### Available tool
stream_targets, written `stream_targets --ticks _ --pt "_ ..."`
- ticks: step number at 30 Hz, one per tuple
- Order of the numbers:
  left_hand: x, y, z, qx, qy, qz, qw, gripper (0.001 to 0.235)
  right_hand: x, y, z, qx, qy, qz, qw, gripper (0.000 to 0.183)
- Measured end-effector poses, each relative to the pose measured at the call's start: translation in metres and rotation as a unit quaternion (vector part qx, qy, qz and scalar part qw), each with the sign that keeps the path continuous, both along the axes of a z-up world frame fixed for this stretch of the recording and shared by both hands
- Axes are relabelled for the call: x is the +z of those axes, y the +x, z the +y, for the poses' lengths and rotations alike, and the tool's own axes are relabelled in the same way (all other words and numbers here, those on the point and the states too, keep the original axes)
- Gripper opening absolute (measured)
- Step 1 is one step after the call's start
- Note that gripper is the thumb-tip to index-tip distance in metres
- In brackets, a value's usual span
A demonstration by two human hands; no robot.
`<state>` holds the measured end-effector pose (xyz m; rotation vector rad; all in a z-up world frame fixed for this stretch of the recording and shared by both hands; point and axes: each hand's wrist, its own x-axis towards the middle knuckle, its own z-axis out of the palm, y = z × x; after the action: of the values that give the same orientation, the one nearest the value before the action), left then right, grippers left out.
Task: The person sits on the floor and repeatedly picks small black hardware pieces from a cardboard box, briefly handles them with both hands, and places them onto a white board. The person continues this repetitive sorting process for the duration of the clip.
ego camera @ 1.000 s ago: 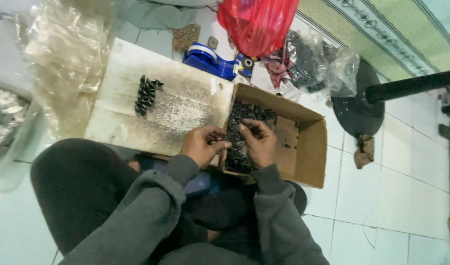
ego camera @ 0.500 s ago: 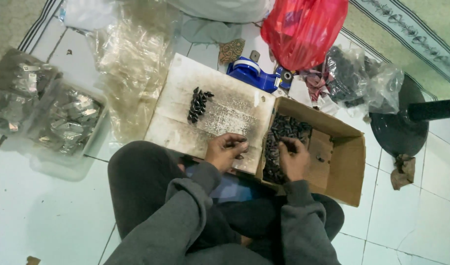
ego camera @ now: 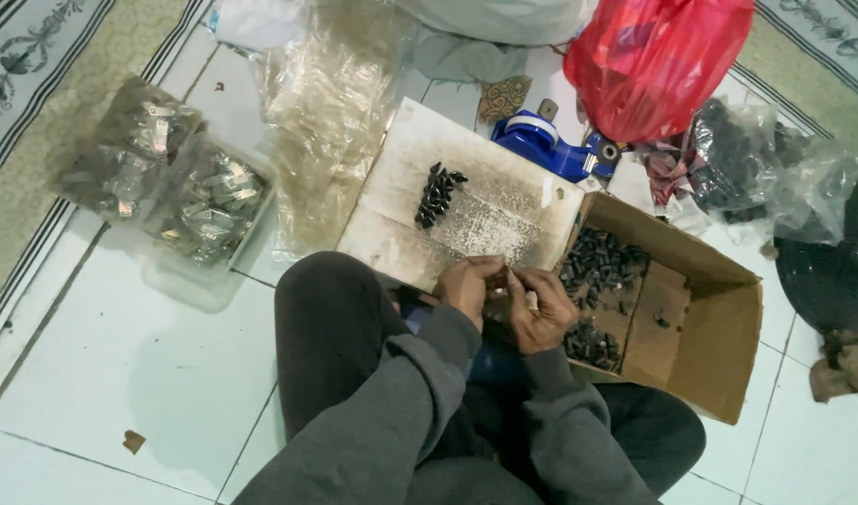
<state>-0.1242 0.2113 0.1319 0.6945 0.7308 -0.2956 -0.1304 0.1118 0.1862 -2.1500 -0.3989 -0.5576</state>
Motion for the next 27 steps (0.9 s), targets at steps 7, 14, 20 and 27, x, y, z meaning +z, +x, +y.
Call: stream_targets --ticks 7,14,20,27 --pt "-0.024 0.004 0.021 0.092 -0.130 -0.029 0.987 0.035 -0.030 0.004 -0.007 -0.053 0.179 0.098 0.978 0.004" --pt "-0.020 0.001 0.019 0.088 -0.152 -0.035 0.984 0.035 -0.005 0.014 0.005 -0.035 0.209 0.132 0.968 0.011" --pt "-0.043 0.001 0.009 0.111 -0.164 -0.079 0.977 0.033 -0.016 0.013 0.007 -0.028 0.201 0.137 0.969 0.013" --pt "-0.031 -0.006 0.010 0.113 -0.109 -0.102 0.982 0.035 -0.017 0.015 0.004 -0.020 0.181 0.142 0.973 0.014"
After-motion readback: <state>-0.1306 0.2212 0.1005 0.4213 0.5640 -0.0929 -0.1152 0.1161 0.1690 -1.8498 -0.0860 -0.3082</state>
